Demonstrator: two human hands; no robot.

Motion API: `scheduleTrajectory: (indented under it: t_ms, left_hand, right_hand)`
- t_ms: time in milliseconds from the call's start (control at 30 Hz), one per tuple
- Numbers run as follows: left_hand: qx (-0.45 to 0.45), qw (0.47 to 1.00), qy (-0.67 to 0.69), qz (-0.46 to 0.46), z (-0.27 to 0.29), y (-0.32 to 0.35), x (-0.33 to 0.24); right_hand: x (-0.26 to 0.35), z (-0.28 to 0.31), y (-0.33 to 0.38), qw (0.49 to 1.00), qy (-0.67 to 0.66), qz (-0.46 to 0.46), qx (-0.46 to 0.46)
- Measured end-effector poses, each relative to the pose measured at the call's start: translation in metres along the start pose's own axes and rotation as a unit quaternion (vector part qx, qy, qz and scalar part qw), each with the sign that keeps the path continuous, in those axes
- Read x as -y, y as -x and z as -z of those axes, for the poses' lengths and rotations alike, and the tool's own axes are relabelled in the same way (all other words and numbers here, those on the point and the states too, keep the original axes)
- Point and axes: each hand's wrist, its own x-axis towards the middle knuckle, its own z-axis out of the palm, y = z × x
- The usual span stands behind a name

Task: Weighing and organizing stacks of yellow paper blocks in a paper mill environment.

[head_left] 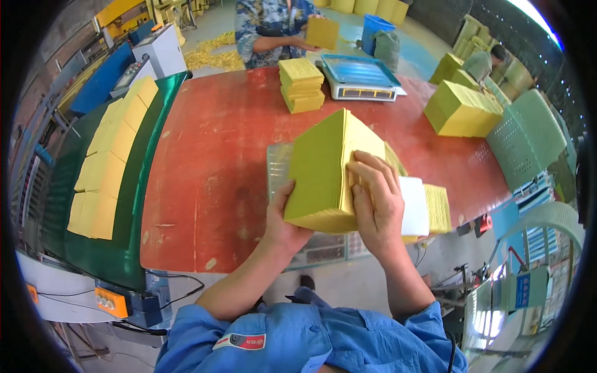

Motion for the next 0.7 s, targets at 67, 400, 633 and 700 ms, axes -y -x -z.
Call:
scheduleTrajectory:
  t_ms: [67, 400, 633, 700]
  left_hand:
    - [0.008, 1.000, 0.026, -0.003, 0.002, -0.031, 0.018]
    - [-0.131, 0.963, -0.210, 0.109, 0.027, -0.014, 0.023]
    - [-0.074, 0.607, -0.763, -0.211, -0.039, -0.018, -0.013]
    - [0.051, 0.441, -0.813, -0.376, -0.050, -0.044, -0.013]
  right_hand:
    - [-0.026, 0.005, -0.021, 1.000, 0.010, 0.007, 0.024]
    - [-0.090, -0.014, -0.042, 0.984, -0.014, 0.087, 0.156]
    - [-0.081, -0.019, -0.030, 0.980, 0.018, 0.105, 0.169]
    - [-0.076, -0.025, -0.027, 0.984, 0.000, 0.108, 0.141]
